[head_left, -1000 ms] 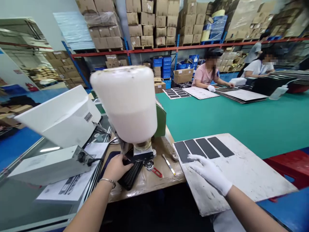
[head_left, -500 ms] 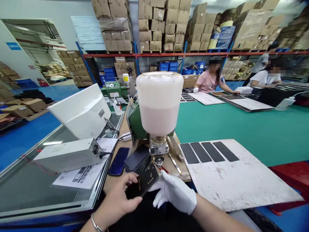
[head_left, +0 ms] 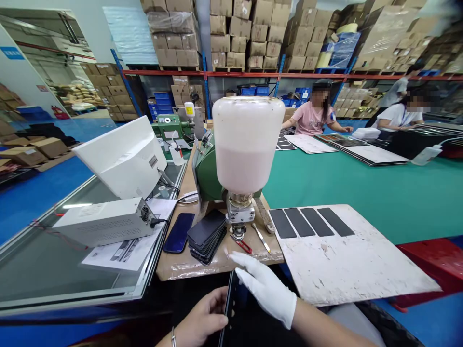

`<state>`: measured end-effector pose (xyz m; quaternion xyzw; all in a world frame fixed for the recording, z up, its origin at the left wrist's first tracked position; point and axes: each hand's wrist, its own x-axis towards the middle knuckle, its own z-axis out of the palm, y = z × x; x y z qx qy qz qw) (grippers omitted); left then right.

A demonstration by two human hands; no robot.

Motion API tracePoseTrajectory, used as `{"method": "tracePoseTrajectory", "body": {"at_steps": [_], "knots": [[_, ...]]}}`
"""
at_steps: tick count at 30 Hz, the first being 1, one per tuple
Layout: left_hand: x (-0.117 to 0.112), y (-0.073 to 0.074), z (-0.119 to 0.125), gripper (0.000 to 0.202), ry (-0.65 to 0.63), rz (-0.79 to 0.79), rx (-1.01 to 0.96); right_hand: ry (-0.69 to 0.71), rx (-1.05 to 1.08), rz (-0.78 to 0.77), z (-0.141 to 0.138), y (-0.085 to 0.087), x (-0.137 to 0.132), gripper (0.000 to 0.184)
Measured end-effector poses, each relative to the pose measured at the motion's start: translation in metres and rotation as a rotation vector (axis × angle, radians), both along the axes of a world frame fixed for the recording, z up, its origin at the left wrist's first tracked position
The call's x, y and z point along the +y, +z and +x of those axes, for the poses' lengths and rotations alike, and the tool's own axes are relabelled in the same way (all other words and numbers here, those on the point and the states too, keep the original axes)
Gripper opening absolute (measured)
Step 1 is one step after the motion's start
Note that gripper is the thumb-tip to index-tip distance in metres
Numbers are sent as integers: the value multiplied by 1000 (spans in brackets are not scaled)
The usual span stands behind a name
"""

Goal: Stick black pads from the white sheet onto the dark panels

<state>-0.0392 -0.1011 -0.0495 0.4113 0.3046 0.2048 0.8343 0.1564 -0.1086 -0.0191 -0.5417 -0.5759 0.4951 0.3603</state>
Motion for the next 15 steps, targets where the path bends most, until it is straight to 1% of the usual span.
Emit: {"method": "tracePoseTrajectory", "body": {"at_steps": [1,2,4,6,8,10,11,13,14,15], "knots": [[0,-1,0,49,8,-45,-14,66,-56,76,4,3,-3,47],[0,-2,0,47,16,-86,-25,132,-97,106,7,4,-6,48],[-1,-5,-1,43,31,-154,-48,213,-149,107,10,3,-11,53],[-5,-7,-2,40,49,-197,-87,246,-174,125,11,0,-14,55],[-8,-8,-4,39,74,-230,-132,232,-174,134,14,-3,-14,54],[-9,-7,-5,41,120,-260,-171,166,-143,82,21,-5,-11,49],[-8,-6,-6,43,140,-276,-189,140,-118,23,27,-6,-9,45],[-2,-3,-7,49,170,-278,-225,107,-69,-123,45,-4,-4,27],[4,0,-6,51,183,-253,-243,85,-45,-185,55,-2,-2,17],[11,3,-5,53,197,-211,-258,50,-16,-224,66,1,0,11]]}}
